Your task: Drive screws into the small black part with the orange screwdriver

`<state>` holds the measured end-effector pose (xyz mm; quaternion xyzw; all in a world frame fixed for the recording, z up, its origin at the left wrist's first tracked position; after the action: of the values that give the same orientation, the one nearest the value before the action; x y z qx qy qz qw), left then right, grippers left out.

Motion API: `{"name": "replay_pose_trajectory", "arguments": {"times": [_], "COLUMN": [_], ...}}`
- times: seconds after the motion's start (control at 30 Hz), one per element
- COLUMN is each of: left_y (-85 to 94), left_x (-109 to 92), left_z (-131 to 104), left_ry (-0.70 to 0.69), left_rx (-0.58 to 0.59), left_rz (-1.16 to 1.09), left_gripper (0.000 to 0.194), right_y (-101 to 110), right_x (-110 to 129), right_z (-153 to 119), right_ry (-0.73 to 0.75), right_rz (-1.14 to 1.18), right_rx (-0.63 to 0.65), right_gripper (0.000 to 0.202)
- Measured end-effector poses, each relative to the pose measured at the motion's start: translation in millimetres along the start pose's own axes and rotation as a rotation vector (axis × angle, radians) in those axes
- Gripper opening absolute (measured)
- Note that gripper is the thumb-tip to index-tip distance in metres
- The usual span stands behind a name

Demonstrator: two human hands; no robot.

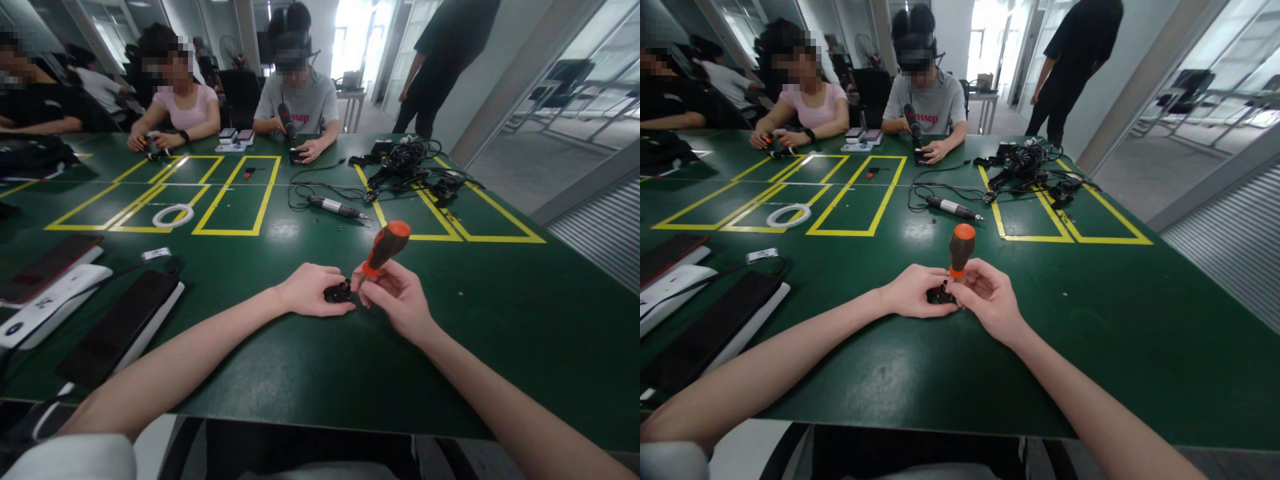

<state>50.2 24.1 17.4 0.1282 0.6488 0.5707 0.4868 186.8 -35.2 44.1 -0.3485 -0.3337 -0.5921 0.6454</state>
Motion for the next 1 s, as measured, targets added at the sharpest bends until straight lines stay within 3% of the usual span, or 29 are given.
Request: {"name": "replay_pose_trajectory", "arguments": {"times": [0.37,0.57,0.73,1.0], "left_y": [-0.3,0.9,1.9,0.0], "left_x": [0.3,-0.5,-1.1,-0.1], "left_z": [-0.4,0.0,-0.4,-0.1], "left_ry": [-0.001,-0.001,-0.003,-0.010], "left_rx": [-0.001,-0.017,0.000,-0.019], "left_rz": [-0.010,0.014,0.005,-0.030], "left_gripper": [0.031,0.036,0.033,0.034], "right_y": [-2.4,-2.5,0.1,-2.4], "right_x": [6.0,4.5,5.7,1.8], "right_z": [4.9,2.0,4.7,3.1], "right_ry": [0.011,-0.014,-0.011,-0.021], "right_rz": [-0.049,0.001,-0.082,0.037], "right_rx": [0.062,-0.017,-0.002,-0.014], "right_gripper": [0.037,0.036,0.037,0.036]}}
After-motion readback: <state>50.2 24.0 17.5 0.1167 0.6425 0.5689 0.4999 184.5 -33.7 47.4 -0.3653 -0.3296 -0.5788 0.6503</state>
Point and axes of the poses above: each hand's wrist, its own z-axis towards the middle knuckle, its own y-axis out of the back of the hand, x = y × z, the point moved 5 cm from there along z, towards the middle knuckle, and after that the axes turned 14 degrees about y, right-handed, at the moved point
